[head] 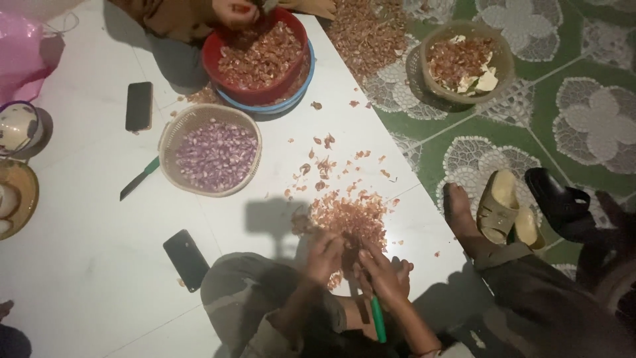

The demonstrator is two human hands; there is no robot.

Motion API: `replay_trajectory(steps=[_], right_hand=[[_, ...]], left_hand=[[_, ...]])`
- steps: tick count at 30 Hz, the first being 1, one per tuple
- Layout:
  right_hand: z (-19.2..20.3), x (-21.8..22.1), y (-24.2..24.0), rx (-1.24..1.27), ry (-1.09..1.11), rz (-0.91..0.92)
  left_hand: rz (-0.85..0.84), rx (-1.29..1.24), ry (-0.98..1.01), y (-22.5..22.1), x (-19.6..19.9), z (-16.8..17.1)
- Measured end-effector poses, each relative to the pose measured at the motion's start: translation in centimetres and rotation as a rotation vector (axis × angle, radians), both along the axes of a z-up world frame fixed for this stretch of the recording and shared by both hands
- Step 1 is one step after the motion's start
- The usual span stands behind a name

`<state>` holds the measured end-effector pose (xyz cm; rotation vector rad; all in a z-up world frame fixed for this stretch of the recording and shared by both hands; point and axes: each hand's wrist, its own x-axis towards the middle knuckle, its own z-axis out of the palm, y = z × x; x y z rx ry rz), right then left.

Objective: Peeling the outer skin off shallots and trimming the ends with a knife while sitting on the floor.

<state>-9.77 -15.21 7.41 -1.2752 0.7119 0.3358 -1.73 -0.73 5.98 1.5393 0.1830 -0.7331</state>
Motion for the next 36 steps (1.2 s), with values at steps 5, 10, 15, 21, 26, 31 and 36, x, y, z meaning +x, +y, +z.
replay_trajectory(steps=[5, 10, 15, 21, 26, 31, 36], right_hand=[[0.3, 0.2, 0.1, -0.161, 0.117, 0.047], [1.5, 1.0, 0.4, -0.417, 0.22, 0.181], [1.3, 1.1, 0.5, -0.431, 0.249, 0.185], [-0.4, 0.1, 0.2, -0.168, 0.079, 0.015], [1.3, 0.8, 0.4, -0.314, 0.213, 0.08], [-4.1, -0.5, -0.3, -0.146, 0.051, 0.042], [-2.1, -0.2, 0.0, 0.02, 0.02, -0.042]], left_hand=[[-0.082, -0.181, 0.119, 0.2, 0.1, -0.5], [-0.184, -0.12, 0.053, -0.7, 0.7, -2.0], [-0.265, 0.109, 0.0, -1.4, 0.9, -2.8], [-0.18, 0.232, -0.007, -1.5, 0.5, -1.9], [-0.086, -0.123, 0.056, -1.4, 0.7, -4.9], [-0.159, -0.163, 0.019, -0.9, 1.1, -0.9], [-0.037, -0.181, 0.106, -0.9, 0.9, -2.4]])
